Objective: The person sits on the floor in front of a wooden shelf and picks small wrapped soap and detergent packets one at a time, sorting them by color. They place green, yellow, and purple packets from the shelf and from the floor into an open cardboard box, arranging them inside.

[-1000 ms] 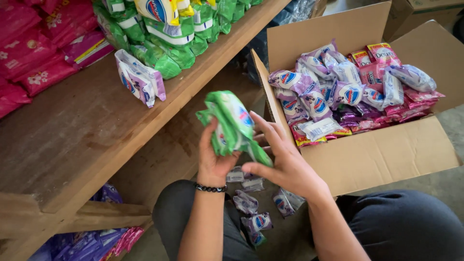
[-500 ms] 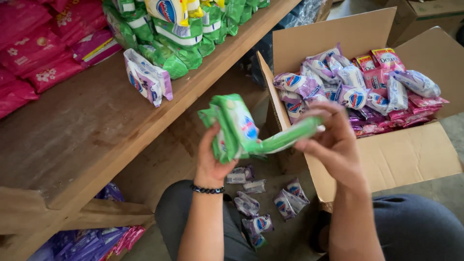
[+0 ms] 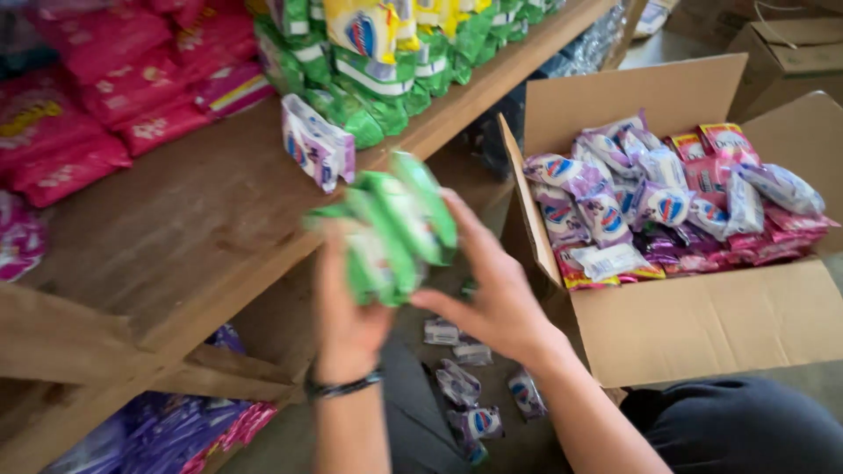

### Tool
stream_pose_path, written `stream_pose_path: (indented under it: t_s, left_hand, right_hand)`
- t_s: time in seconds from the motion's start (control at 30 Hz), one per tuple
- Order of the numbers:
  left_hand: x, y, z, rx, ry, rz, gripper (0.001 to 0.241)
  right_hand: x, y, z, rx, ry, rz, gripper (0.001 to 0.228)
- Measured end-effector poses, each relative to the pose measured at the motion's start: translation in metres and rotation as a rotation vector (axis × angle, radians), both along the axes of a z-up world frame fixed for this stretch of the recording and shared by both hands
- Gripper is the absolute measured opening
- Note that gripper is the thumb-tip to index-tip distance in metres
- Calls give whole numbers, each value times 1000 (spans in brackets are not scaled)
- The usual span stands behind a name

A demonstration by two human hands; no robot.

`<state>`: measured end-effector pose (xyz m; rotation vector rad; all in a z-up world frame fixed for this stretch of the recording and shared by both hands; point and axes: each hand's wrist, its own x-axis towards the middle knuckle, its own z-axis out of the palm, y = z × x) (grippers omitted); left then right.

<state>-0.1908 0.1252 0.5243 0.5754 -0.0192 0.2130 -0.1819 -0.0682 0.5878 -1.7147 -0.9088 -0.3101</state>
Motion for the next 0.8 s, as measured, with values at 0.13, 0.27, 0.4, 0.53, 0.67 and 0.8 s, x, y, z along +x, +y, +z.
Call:
stream_pose_path:
  t_s: [0.13, 0.27, 0.4, 0.53, 0.67, 0.8]
  left_hand:
    - [-16, 68, 63, 171, 35, 283, 60]
    - [20, 147, 39, 666, 111, 550, 80]
    - [25, 154, 43, 1363, 360, 811, 89]
    - [-11, 113, 74, 1420, 295, 817, 88]
    - [-30, 91, 83, 1544, 197, 836, 93]
    - [-30, 78, 87, 1719, 272, 822, 103]
  right_hand:
    - [22, 66, 19, -26, -51, 87, 89]
    - [53, 125, 8, -95, -56, 100, 83]
    - [60, 149, -9, -258, -273, -134, 73]
    - [55, 133, 7, -124, -271, -118, 66]
    - [73, 128, 17, -64, -185, -280, 61]
    - [86, 145, 16, -185, -189, -301, 62]
